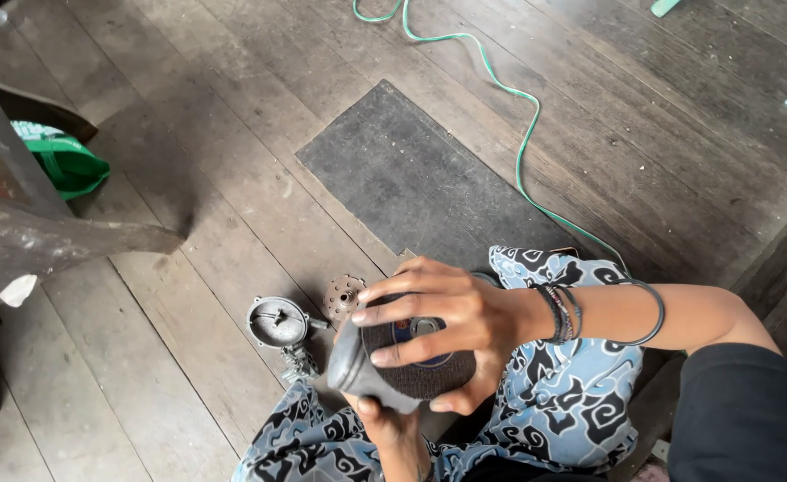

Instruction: A person is sitting on the floor inspecting and cleaning a motorcycle engine piston using a small tool and a grinding disc.

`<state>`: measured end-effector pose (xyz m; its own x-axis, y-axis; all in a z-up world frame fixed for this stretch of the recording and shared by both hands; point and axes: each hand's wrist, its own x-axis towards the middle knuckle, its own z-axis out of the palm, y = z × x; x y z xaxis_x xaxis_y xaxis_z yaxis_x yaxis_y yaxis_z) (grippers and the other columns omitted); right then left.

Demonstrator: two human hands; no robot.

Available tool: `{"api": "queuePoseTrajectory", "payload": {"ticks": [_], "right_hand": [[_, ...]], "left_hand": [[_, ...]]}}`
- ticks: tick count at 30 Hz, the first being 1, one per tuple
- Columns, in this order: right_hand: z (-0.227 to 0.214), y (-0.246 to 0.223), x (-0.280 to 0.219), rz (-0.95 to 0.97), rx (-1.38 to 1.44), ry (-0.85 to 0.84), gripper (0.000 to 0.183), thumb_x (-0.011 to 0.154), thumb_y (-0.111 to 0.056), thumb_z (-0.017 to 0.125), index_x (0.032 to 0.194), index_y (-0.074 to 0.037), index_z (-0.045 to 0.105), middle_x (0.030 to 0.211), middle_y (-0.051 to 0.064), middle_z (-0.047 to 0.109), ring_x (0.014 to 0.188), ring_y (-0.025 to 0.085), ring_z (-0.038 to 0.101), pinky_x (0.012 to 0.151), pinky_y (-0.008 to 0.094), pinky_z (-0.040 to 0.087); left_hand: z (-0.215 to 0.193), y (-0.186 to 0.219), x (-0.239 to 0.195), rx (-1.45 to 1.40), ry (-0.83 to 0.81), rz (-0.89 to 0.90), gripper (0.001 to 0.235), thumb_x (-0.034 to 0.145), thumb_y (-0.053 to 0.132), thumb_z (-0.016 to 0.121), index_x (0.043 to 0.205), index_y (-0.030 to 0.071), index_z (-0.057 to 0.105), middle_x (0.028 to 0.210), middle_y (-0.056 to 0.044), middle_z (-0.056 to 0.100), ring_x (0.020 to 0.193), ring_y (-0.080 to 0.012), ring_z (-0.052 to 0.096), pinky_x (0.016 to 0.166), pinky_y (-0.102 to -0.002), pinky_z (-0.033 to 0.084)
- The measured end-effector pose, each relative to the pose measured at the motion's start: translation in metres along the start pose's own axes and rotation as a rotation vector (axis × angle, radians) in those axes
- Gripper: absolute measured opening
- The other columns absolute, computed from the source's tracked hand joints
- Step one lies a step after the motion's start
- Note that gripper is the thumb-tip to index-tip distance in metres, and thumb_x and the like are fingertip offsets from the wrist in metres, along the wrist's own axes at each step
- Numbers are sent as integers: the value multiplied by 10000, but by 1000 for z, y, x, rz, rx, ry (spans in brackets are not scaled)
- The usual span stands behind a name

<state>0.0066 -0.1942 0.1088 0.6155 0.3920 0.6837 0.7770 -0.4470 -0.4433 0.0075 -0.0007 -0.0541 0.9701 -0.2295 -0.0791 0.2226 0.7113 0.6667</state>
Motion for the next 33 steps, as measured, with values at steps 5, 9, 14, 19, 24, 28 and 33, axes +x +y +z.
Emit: {"api": "queuePoseTrajectory", "payload": {"ticks": [5, 9, 14, 19, 24, 28, 33], "right_hand": [[5, -5, 19, -86, 14, -148, 498, 824, -415, 633, 1184, -79, 706, 1322, 224, 640, 1213, 443, 660, 966, 606, 523], [8, -3, 24, -154, 40, -185, 490, 839, -454, 624, 1172, -108, 721, 1329, 215, 623, 1194, 430, 668, 960, 619, 527], [-2, 2, 37, -314, -14, -232, 464, 845, -532, 642, 1112, -167, 744, 1256, 185, 655, 1162, 378, 670, 981, 584, 521], [12, 15, 36, -195, -44, -132, 549, 724, -553, 665, 1061, -124, 730, 1245, 240, 650, 1192, 431, 643, 1008, 598, 532], [30, 18, 37, -223, -25, -221, 562, 786, -579, 633, 1147, -157, 718, 1276, 214, 658, 1204, 401, 660, 1024, 598, 530], [35, 11, 44, -187, -33, -164, 533, 759, -528, 645, 1111, -135, 723, 1267, 224, 642, 1182, 410, 662, 994, 593, 549], [40, -3, 35, -168, 10, -264, 525, 854, -548, 603, 1211, -179, 710, 1360, 170, 622, 1260, 397, 632, 1023, 653, 498]], "left_hand": [[1, 9, -10, -111, 70, 37, 991, 779, 453, 837, 1536, 59, 333, 1386, -226, 523, 1153, -307, 577, 934, -411, 494], [10, 40, -18, 8, 39, 61, 791, 830, 461, 636, 1427, -22, 446, 1466, -210, 519, 1244, -319, 542, 1055, -429, 421], [70, 113, 6, 258, -167, 95, 721, 831, 554, 497, 1177, -55, 672, 1125, -166, 693, 1018, -248, 649, 943, -363, 512], [64, 112, 15, 49, -173, -28, 642, 956, 441, 486, 1334, -58, 623, 1233, -177, 700, 1064, -215, 664, 955, -339, 531], [43, 98, 10, -89, 59, -148, 652, 930, 458, 460, 1341, -16, 638, 1254, -160, 681, 1050, -213, 622, 898, -335, 485], [43, 110, 13, 73, -100, -5, 730, 878, 487, 538, 1325, -83, 625, 1183, -212, 712, 1019, -246, 676, 903, -360, 551], [38, 109, 17, 140, 39, 82, 799, 864, 509, 560, 1411, -73, 562, 1222, -211, 697, 1056, -256, 664, 915, -359, 530]]}}
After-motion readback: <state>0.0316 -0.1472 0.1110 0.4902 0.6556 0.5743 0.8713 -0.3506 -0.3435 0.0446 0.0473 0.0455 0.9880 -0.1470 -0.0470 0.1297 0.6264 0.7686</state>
